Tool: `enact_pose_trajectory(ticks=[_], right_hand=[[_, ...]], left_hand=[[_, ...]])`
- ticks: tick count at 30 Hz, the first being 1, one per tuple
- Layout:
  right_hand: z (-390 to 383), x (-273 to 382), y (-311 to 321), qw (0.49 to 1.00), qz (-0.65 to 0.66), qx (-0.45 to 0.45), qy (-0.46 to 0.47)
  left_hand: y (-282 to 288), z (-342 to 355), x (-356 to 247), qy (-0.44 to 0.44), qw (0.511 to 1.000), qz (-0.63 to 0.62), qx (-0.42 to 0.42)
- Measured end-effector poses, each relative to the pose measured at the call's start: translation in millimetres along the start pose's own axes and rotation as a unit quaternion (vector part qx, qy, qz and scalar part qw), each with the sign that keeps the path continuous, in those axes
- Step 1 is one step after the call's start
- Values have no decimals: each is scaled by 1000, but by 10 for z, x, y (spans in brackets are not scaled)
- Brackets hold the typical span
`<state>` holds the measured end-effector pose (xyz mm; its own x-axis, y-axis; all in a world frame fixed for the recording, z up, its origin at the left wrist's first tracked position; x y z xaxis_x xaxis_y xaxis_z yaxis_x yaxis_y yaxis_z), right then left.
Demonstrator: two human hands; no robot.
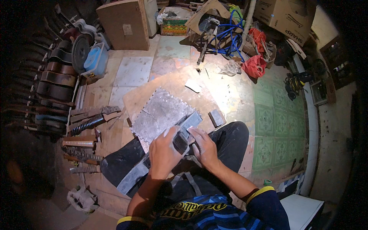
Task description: The person sands the surface of a dark instrument body using a block-shaped sanding tool, rotating the object to work on different edges and flat surfaces.
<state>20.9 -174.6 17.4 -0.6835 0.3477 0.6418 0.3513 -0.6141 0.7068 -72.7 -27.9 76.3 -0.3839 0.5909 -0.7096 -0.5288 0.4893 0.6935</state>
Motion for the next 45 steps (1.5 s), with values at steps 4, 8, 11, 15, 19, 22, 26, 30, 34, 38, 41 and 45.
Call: enact_pose_trajectory(ticks=[4, 8, 11, 15, 19, 22, 26, 30, 34, 38, 41, 45], right_hand=[[170, -249, 46, 997, -20, -64, -48], [-10, -6, 31, 999, 11, -19, 23], [198, -273, 73, 997, -7, -66, -34], [3, -36, 2, 1000, 4, -19, 17], [134, -217, 61, 999, -30, -30, -9], [-30, 16, 44, 1000, -12, -1, 27], [127, -264, 7, 997, -41, -44, -48], [-18, -109, -18, 998, -30, -8, 61], [97, -262, -7, 998, -18, -47, -25], [44, -202, 9, 999, -22, -29, 30], [142, -190, 26, 999, -26, -30, -3], [66, -55, 17, 1000, -13, -20, 20]], left_hand=[[12, 2, 0, -2, 1000, -3, 9], [8, -23, 55, -3, 1000, 2, 16], [11, -13, 19, -10, 1000, 3, 6], [2, -11, 21, 0, 1000, -9, 11], [1, -41, 20, -12, 1000, -12, 4], [-1, -55, 52, -16, 1000, -7, 4], [12, -48, 54, -6, 1000, -10, 4], [18, -44, 80, -2, 1000, -17, 12], [30, -43, 63, 1, 1000, -11, 19], [43, -87, 93, -19, 999, -26, -3], [35, -37, 53, -6, 1000, -17, 10], [42, -83, 90, -16, 1000, -19, -1]])
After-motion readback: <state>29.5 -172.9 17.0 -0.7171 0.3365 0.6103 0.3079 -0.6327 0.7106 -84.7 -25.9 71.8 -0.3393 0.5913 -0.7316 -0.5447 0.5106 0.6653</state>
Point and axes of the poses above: each hand's wrist, its own z-axis towards the middle knuckle, its own y-axis out of the back of the hand, x = y × z, the point moved 4 cm from there along z, towards the middle knuckle, and after that the axes turned 5 degrees about -x, right-handed, at the moved point
